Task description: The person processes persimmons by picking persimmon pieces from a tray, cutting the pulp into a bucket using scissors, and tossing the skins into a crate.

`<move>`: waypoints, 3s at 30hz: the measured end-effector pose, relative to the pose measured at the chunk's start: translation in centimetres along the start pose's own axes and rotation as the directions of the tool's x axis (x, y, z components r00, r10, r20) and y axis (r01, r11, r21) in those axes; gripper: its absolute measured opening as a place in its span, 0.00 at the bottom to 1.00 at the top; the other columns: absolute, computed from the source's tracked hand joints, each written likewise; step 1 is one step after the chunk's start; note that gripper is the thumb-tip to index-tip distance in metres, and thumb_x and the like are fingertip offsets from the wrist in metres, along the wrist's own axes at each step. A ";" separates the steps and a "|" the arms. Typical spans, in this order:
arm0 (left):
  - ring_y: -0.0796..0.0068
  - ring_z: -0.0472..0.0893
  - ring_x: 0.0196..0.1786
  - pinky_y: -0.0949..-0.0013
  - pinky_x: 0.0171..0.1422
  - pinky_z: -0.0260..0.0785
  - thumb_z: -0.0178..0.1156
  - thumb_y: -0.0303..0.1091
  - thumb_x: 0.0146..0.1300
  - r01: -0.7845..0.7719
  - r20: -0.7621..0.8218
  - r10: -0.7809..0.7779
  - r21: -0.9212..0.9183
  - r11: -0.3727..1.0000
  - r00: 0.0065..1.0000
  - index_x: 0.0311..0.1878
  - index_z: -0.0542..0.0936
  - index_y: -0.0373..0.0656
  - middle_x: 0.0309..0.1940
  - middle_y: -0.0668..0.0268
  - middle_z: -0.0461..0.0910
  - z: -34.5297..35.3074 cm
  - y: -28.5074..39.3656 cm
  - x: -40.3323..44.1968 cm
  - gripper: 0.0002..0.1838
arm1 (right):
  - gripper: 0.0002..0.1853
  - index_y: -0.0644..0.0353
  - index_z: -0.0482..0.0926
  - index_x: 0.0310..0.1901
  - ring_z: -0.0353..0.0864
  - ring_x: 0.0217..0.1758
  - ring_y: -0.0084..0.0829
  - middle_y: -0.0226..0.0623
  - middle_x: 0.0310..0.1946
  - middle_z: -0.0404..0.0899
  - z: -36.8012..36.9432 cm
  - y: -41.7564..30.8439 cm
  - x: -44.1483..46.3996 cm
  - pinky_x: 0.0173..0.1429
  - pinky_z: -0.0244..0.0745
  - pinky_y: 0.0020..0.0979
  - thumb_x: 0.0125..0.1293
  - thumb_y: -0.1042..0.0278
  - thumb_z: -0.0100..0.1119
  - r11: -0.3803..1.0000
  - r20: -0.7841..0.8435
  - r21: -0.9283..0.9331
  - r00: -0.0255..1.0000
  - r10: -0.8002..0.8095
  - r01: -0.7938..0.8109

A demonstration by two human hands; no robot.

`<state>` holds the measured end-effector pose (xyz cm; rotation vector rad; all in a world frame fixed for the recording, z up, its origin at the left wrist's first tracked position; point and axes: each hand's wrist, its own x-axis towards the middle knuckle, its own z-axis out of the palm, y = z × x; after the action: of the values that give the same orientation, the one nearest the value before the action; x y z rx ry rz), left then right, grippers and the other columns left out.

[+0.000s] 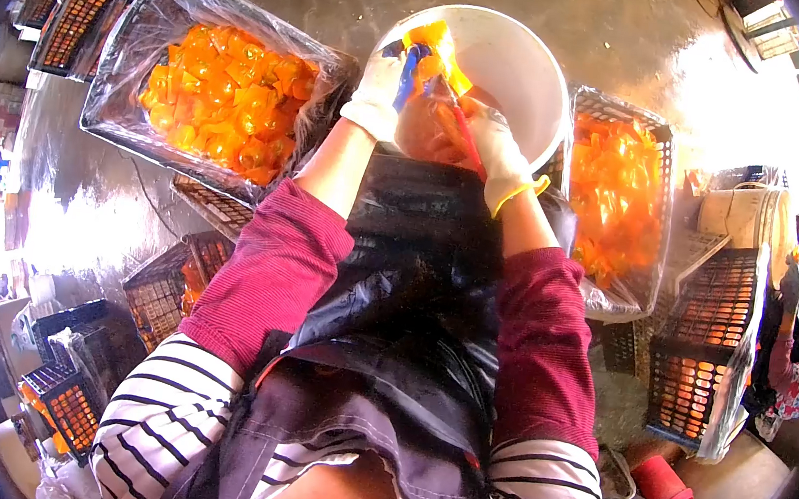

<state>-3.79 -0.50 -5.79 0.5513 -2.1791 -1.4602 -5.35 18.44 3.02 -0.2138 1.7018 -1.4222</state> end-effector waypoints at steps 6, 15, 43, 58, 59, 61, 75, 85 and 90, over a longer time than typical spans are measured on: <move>0.71 0.80 0.43 0.72 0.49 0.75 0.61 0.29 0.63 0.198 0.071 -0.185 -0.320 0.926 0.980 0.56 0.75 0.37 0.46 0.61 0.80 0.1 6.3 -1.5 0.18 | 0.13 0.56 0.77 0.49 0.81 0.22 0.31 0.41 0.29 0.83 -0.7 2.9 2.8 0.24 0.74 0.27 0.69 0.59 0.55 0.996 -0.005 0.050 0.997 -0.077 0.077; 0.69 0.76 0.55 0.71 0.61 0.69 0.71 0.33 0.53 -0.014 0.016 0.016 -0.112 0.994 1.000 0.63 0.69 0.38 0.55 0.59 0.76 -0.3 5.8 -3.2 0.35 | 0.13 0.59 0.77 0.49 0.83 0.27 0.34 0.40 0.34 0.82 -0.6 3.5 2.9 0.27 0.77 0.29 0.70 0.60 0.53 0.892 0.194 0.448 0.980 -0.035 -0.057; 0.56 0.61 0.71 0.47 0.72 0.50 0.59 0.63 0.56 0.484 -0.459 0.445 0.873 0.063 0.769 0.69 0.64 0.50 0.70 0.57 0.60 -44.7 4.2 -1.9 0.42 | 0.32 0.64 0.58 0.69 0.64 0.70 0.40 0.42 0.68 0.63 -8.7 3.5 0.9 0.76 0.53 0.43 0.71 0.52 0.48 0.291 -0.082 0.920 0.853 -0.516 0.264; 0.54 0.79 0.50 0.57 0.56 0.70 0.54 0.48 0.62 0.281 -0.392 0.246 0.878 0.387 0.887 0.51 0.81 0.50 0.45 0.56 0.82 -41.6 12.7 -2.9 0.19 | 0.25 0.66 0.70 0.60 0.74 0.61 0.35 0.43 0.61 0.73 -3.8 -0.1 0.6 0.69 0.66 0.37 0.70 0.53 0.51 0.543 -0.139 0.801 0.961 -0.239 0.251; 0.54 0.80 0.50 0.57 0.56 0.70 0.55 0.47 0.62 0.232 -0.343 0.294 0.906 0.353 0.892 0.51 0.80 0.50 0.45 0.56 0.82 -39.5 14.6 -4.5 0.19 | 0.26 0.66 0.70 0.60 0.74 0.60 0.36 0.42 0.61 0.73 -3.6 -0.1 0.7 0.68 0.67 0.37 0.71 0.53 0.51 0.550 -0.149 0.797 0.964 -0.219 0.248; 0.54 0.80 0.48 0.56 0.56 0.70 0.60 0.45 0.58 0.203 -0.233 0.438 0.972 0.115 0.868 0.53 0.80 0.53 0.43 0.58 0.82 -36.7 15.1 -6.0 0.19 | 0.25 0.63 0.72 0.60 0.75 0.59 0.36 0.40 0.60 0.74 -3.0 0.1 0.5 0.67 0.67 0.36 0.71 0.51 0.49 0.623 -0.163 0.726 0.953 -0.256 0.292; 0.61 0.77 0.56 0.62 0.63 0.66 0.57 0.55 0.61 0.408 -0.474 0.121 0.841 0.356 0.872 0.62 0.73 0.52 0.55 0.59 0.78 -52.1 0.4 2.2 0.29 | 0.29 0.42 0.65 0.66 0.57 0.73 0.46 0.44 0.70 0.58 -4.4 2.5 1.1 0.73 0.57 0.49 0.65 0.51 0.58 0.617 -0.096 0.644 0.848 -0.521 0.452; 0.59 0.82 0.46 0.63 0.56 0.71 0.67 0.47 0.56 -0.045 -0.416 0.540 0.761 0.647 0.732 0.51 0.80 0.45 0.43 0.56 0.83 -39.0 9.5 -2.5 0.23 | 0.27 0.60 0.67 0.63 0.66 0.68 0.38 0.45 0.65 0.67 -3.6 1.6 -0.4 0.70 0.62 0.39 0.72 0.48 0.47 0.743 -0.176 0.568 0.934 -0.310 0.353; 0.58 0.79 0.53 0.59 0.57 0.71 0.60 0.55 0.60 0.130 -0.352 0.107 0.588 0.798 0.930 0.58 0.76 0.49 0.52 0.56 0.79 -34.9 -3.5 -1.2 0.27 | 0.28 0.65 0.65 0.63 0.64 0.69 0.39 0.46 0.66 0.65 -3.4 0.7 -1.0 0.71 0.61 0.41 0.74 0.49 0.43 0.769 -0.195 0.569 0.956 -0.219 0.292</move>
<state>17.50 -27.17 2.42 0.9659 -2.2903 -0.5477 -6.87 21.67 2.72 -0.0082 1.2574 -2.1428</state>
